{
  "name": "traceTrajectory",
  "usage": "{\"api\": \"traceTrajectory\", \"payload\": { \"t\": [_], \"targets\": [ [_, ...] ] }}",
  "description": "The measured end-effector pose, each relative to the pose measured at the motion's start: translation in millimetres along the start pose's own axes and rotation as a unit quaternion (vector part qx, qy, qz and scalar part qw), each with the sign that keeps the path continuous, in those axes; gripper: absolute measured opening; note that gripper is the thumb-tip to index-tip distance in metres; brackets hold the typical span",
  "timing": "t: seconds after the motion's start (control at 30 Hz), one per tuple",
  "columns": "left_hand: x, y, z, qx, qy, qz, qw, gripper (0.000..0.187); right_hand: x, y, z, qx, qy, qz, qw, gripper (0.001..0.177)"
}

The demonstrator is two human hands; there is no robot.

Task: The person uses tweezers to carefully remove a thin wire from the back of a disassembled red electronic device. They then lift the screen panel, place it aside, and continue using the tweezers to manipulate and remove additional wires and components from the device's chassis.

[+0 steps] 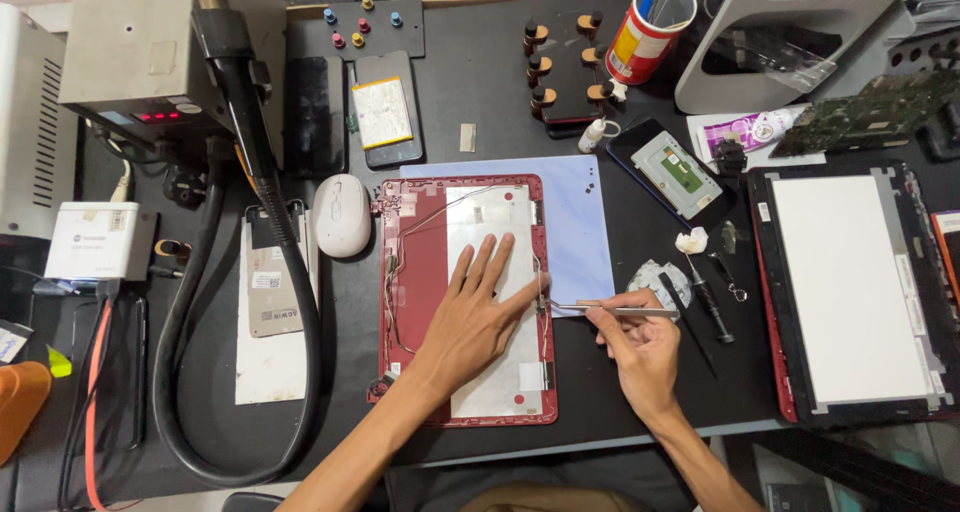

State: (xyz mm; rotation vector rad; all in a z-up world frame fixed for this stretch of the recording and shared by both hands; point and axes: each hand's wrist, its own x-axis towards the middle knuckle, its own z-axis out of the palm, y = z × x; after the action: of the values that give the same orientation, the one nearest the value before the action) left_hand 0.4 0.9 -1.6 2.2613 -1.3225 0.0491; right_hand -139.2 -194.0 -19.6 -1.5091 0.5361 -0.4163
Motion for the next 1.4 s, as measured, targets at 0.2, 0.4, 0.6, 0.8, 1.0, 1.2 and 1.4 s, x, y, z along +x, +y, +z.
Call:
{"api": "traceTrajectory", "payload": {
  "t": [0.2,0.4,0.6,0.8,1.0,1.2,1.4],
  "targets": [
    [0.0,1.2,0.1,-0.010,-0.009,-0.005,1.000,0.043,-1.5,0.5,-2.8,0.002,-0.012,0.004,1.000,0.015],
    [2.0,2.1,-2.2,-0.001,-0.004,-0.005,1.000,0.043,-1.6,3.3,-4.7,0.007,-0.019,-0.006,1.000,0.015],
    [-0.2,1.7,1.2,0.001,0.004,-0.006,1.000,0.043,-1.3,8.0,-11.0,0.044,-0.041,0.001,0.998,0.014],
    [1.0,0.4,1.5,0.006,0.005,-0.002,1.000,0.044,-2.4,11.2,-10.5,0.095,-0.060,0.005,0.994,0.016],
    [0.1,-0.8,0.8,-0.005,0.005,0.001,1.000,0.045,5.9,5.1,-15.4,0.163,-0.010,-0.009,0.986,0.016],
    [2.7,-0.4,-2.0,-0.005,-0.005,-0.001,1.000,0.050,-4.7,-5.3,-17.6,0.105,0.054,-0.018,0.993,0.017],
    [5.0,4.0,0.7,-0.008,0.024,-0.027,0.999,0.049,-12.2,-6.3,-13.5,0.058,0.035,-0.033,0.997,0.019]
  ]
}}
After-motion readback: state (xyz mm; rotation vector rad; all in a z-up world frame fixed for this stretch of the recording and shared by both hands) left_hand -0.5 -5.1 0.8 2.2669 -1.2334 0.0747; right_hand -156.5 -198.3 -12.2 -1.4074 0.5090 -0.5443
